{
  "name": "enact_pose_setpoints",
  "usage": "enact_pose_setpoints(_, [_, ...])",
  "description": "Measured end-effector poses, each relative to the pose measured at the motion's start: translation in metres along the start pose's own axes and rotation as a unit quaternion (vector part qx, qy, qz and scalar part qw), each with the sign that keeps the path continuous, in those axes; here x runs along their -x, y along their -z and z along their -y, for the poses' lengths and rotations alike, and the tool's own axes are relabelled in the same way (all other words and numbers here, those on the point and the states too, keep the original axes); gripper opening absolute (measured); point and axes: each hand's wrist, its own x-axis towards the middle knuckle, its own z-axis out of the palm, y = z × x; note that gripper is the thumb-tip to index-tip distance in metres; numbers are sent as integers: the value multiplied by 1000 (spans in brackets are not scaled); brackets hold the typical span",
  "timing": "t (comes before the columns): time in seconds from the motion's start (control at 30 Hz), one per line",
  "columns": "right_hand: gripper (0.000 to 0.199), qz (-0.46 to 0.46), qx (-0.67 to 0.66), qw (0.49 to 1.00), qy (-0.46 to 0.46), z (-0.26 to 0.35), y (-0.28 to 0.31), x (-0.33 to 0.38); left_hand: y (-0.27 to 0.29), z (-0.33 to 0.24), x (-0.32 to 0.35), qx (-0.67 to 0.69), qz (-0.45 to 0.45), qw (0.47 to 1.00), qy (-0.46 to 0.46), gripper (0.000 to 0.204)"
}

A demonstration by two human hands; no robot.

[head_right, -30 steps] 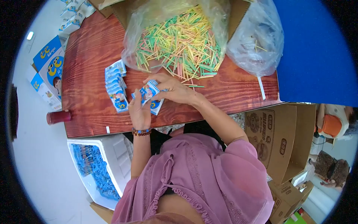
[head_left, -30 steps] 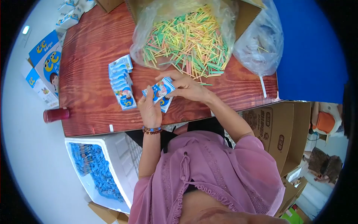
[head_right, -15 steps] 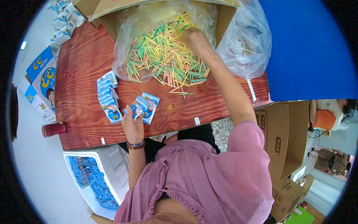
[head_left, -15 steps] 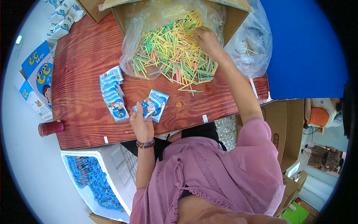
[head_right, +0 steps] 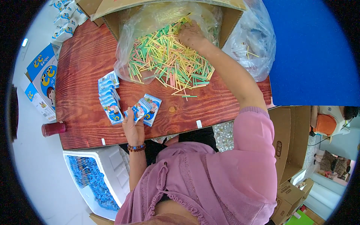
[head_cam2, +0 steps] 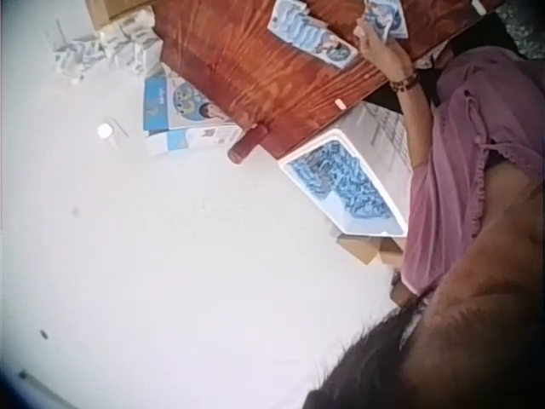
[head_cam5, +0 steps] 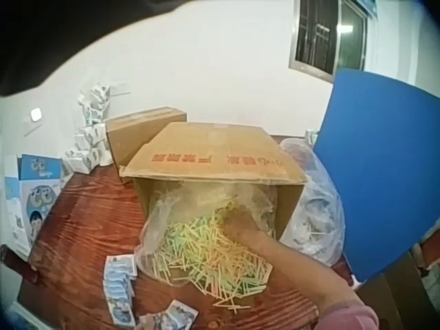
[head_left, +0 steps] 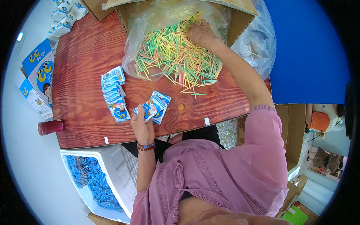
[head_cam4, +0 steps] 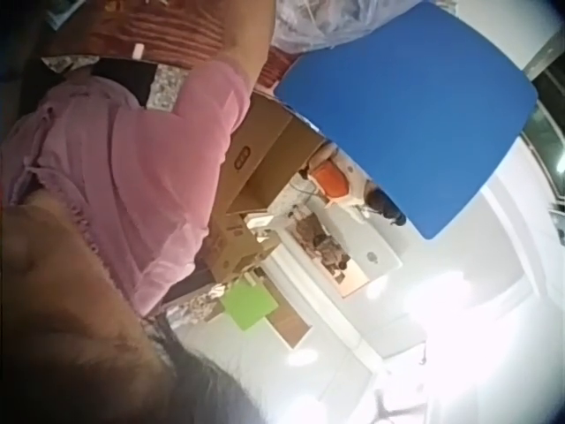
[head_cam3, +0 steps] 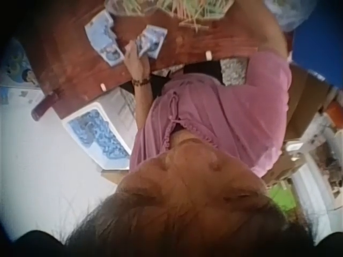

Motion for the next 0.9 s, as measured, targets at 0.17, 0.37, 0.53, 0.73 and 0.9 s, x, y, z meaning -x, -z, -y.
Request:
enact_pose_setpoints(0.17, [16, 77, -99, 992, -28, 29, 53, -24, 14, -4, 4, 7, -29, 999, -18, 19])
enact_pose_setpoints(0.37, [15, 50, 87, 995, -10, 15, -31, -3, 4, -1, 1, 1, -10, 1000, -3, 18])
enact_pose_setpoints(0.53, [12, -36, 29, 999, -7, 17, 24, -1, 9, -4, 4, 13, -4, 1000, -14, 17])
enact_pose_setpoints(0.73, [20, 95, -334, 934, -81, -16, 74, 3, -3, -4, 4, 10, -1, 1000, 0, 16])
enact_pose_setpoints(0.9, [28, -34, -576, 773, -263, -1, 61, 10, -10, -3, 6, 13, 12, 1000, 2, 16])
